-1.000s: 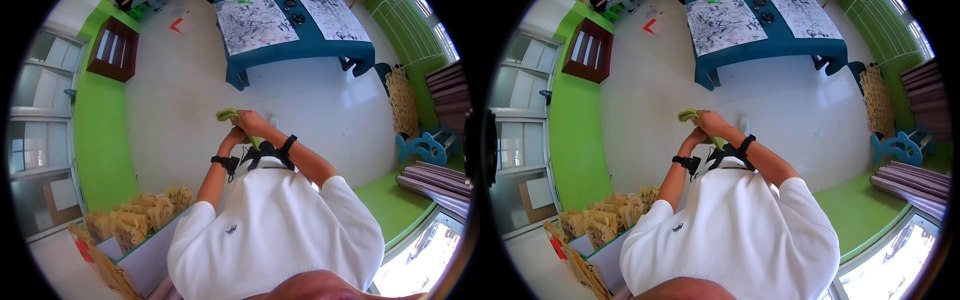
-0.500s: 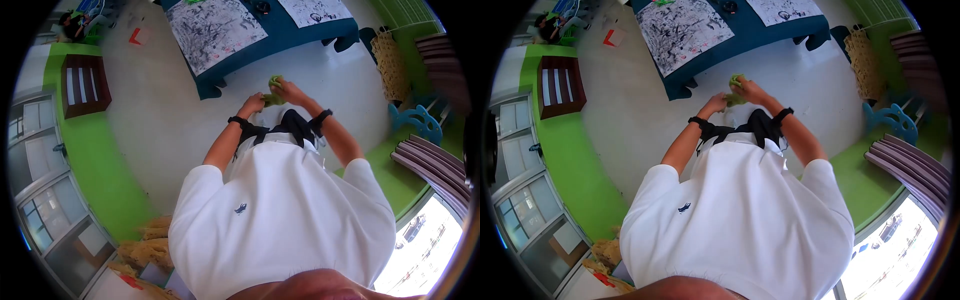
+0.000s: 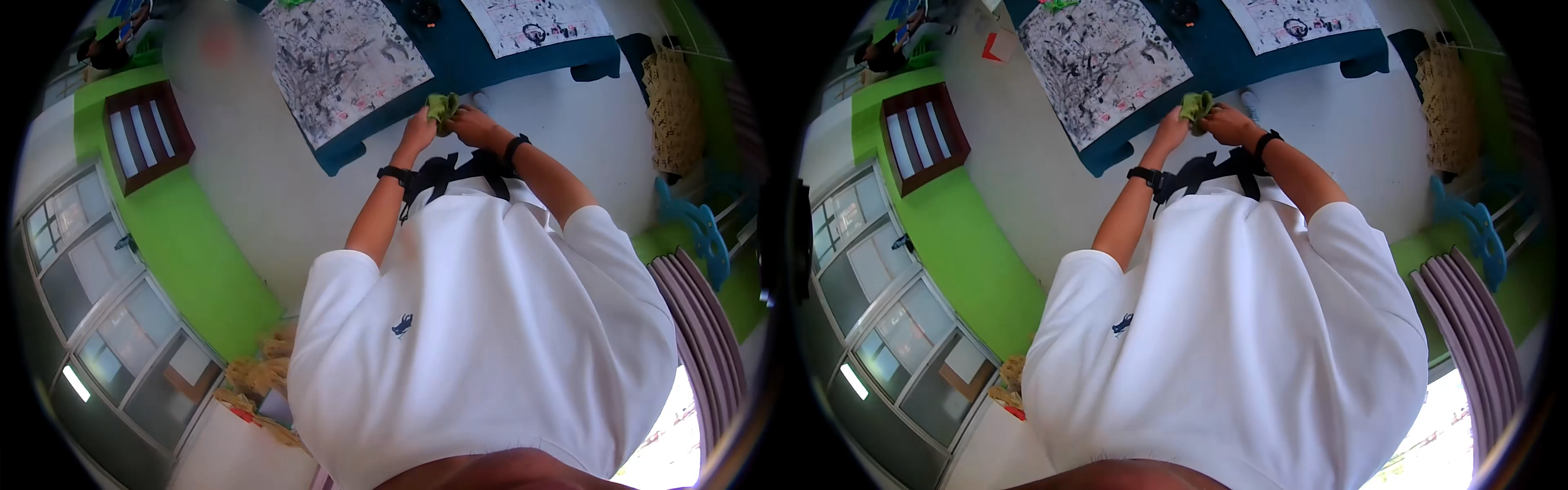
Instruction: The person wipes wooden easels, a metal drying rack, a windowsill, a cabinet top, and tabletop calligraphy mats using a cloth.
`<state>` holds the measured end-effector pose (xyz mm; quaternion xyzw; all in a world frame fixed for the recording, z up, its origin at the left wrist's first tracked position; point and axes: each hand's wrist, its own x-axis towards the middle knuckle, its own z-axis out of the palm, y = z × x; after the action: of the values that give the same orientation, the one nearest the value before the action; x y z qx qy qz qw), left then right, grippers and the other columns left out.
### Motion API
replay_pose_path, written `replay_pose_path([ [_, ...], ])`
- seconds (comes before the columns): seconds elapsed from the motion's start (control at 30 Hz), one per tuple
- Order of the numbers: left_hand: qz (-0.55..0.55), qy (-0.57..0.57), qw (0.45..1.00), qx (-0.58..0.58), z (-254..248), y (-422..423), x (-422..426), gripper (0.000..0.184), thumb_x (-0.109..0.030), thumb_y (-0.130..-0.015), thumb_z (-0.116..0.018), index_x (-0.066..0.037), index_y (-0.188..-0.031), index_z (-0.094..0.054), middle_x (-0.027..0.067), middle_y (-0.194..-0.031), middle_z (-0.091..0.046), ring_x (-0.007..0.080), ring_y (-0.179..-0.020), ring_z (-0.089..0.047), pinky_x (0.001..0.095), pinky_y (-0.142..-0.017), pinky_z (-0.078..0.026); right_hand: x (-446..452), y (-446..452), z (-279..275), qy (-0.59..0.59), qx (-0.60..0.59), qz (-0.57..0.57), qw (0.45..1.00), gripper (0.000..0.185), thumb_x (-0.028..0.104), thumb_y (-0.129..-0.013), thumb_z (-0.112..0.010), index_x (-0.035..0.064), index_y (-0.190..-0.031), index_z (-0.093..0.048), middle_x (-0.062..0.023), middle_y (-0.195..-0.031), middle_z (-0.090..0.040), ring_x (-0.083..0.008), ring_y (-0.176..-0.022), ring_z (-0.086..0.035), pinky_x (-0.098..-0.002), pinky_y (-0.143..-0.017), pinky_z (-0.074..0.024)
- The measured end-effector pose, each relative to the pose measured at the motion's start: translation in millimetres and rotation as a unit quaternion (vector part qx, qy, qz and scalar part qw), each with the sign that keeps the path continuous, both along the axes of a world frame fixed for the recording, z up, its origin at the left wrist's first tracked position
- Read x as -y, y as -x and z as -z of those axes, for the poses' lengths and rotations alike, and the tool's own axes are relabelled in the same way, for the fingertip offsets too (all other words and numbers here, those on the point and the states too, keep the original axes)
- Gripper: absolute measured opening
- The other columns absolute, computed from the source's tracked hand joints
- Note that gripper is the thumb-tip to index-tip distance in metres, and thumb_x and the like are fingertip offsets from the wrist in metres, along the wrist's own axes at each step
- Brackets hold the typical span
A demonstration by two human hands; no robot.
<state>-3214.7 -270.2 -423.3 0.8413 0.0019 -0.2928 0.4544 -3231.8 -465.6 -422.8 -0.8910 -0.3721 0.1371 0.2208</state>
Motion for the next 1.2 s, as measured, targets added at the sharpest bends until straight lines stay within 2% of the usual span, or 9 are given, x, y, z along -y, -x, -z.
replay_pose_path([
  [0.1,-0.051,0.062,0.984,0.160,14.0,-43.4,51.4,0.045,-0.024,-0.086,-0.056,-0.009,-0.129,-0.054,0.0284,-0.123,-0.054,0.0424,-0.114,-0.052,0.0439,-0.097,-0.042,16.7,-46.8,-10.5,-0.014,0.009,0.004,1.000,0.021,0.004,-0.076,-0.057,0.0050,-0.097,-0.062,-0.0123,-0.095,-0.069,-0.0292,-0.092,-0.064,-0.0399,-0.085,-0.0486],
  [0.2,-0.035,-0.033,0.960,0.276,-22.9,-76.3,81.4,0.049,-0.024,-0.081,-0.064,-0.009,-0.127,-0.054,0.0310,-0.121,-0.047,0.0454,-0.116,-0.046,0.0448,-0.101,-0.037,24.0,-88.6,-10.7,-0.034,-0.035,0.019,0.999,0.018,0.005,-0.077,-0.059,0.0031,-0.095,-0.063,-0.0145,-0.096,-0.068,-0.0325,-0.091,-0.064,-0.0408,-0.080,-0.0509],
  [0.3,-0.074,-0.063,0.951,0.295,-32.3,-106.2,88.7,0.048,-0.023,-0.079,-0.068,-0.004,-0.121,-0.056,0.0241,-0.116,-0.048,0.0431,-0.116,-0.045,0.0479,-0.099,-0.040,22.1,-120.9,-29.2,-0.108,-0.072,0.048,0.990,0.020,0.005,-0.078,-0.061,0.0027,-0.098,-0.063,-0.0157,-0.098,-0.066,-0.0344,-0.092,-0.063,-0.0416,-0.078,-0.0511],
  [0.4,-0.135,-0.011,0.980,0.147,6.0,-129.3,65.1,0.049,-0.022,-0.078,-0.070,-0.004,-0.121,-0.056,0.0231,-0.119,-0.046,0.0423,-0.116,-0.044,0.0508,-0.097,-0.041,5.9,-143.1,-9.8,0.051,-0.118,-0.017,0.992,0.028,0.006,-0.079,-0.059,0.0045,-0.106,-0.062,-0.0141,-0.105,-0.065,-0.0318,-0.104,-0.061,-0.0394,-0.090,-0.0481],
  [0.47,-0.103,-0.090,0.974,0.178,13.6,-136.9,38.3,0.050,-0.021,-0.077,-0.071,-0.004,-0.122,-0.055,0.0226,-0.119,-0.047,0.0417,-0.114,-0.046,0.0503,-0.095,-0.043,-4.7,-137.2,22.6,0.078,-0.002,-0.037,0.996,0.038,0.008,-0.080,-0.057,0.0078,-0.119,-0.060,-0.0148,-0.130,-0.055,-0.0307,-0.126,-0.048,-0.0424,-0.106,-0.0373],
  [0.6,-0.057,-0.202,0.938,0.275,63.4,-143.7,-45.7,0.046,-0.020,-0.072,-0.075,-0.005,-0.112,-0.058,0.0203,-0.112,-0.052,0.0396,-0.108,-0.051,0.0467,-0.092,-0.044,-22.3,-140.6,-1.7,0.204,-0.064,0.047,0.976,0.048,0.010,-0.082,-0.054,0.0072,-0.130,-0.052,-0.0143,-0.155,-0.024,-0.0345,-0.144,-0.021,-0.0531,-0.113,-0.0253],
  [0.83,-0.053,-0.385,0.916,0.096,80.8,-126.1,-147.3,0.058,-0.038,-0.081,-0.072,-0.016,-0.131,-0.051,0.0190,-0.127,-0.047,0.0398,-0.114,-0.049,0.0519,-0.091,-0.046,15.9,-156.2,21.0,0.285,-0.164,0.098,0.939,0.048,0.018,-0.083,-0.057,0.0039,-0.129,-0.050,-0.0179,-0.149,-0.034,-0.0380,-0.137,-0.033,-0.0452,-0.111,-0.0338],
  [0.9,-0.214,-0.356,0.909,-0.036,81.5,-107.0,-133.0,0.066,-0.041,-0.075,-0.075,-0.019,-0.132,-0.051,0.0187,-0.121,-0.051,0.0425,-0.113,-0.049,0.0541,-0.087,-0.046,15.9,-158.6,12.8,0.259,-0.188,0.116,0.940,0.046,0.017,-0.084,-0.057,0.0035,-0.127,-0.051,-0.0191,-0.144,-0.039,-0.0389,-0.132,-0.038,-0.0442,-0.108,-0.0366],
  [1.2,-0.145,-0.262,0.953,0.055,95.3,-135.9,-77.9,0.040,-0.036,-0.078,-0.073,-0.011,-0.105,-0.060,0.0185,-0.118,-0.049,0.0412,-0.112,-0.047,0.0553,-0.083,-0.044,-44.9,-175.7,23.2,0.183,-0.212,0.146,0.949,0.050,0.011,-0.079,-0.056,0.0065,-0.128,-0.048,-0.0193,-0.120,-0.054,-0.0396,-0.112,-0.053,-0.0466,-0.094,-0.0465],
])
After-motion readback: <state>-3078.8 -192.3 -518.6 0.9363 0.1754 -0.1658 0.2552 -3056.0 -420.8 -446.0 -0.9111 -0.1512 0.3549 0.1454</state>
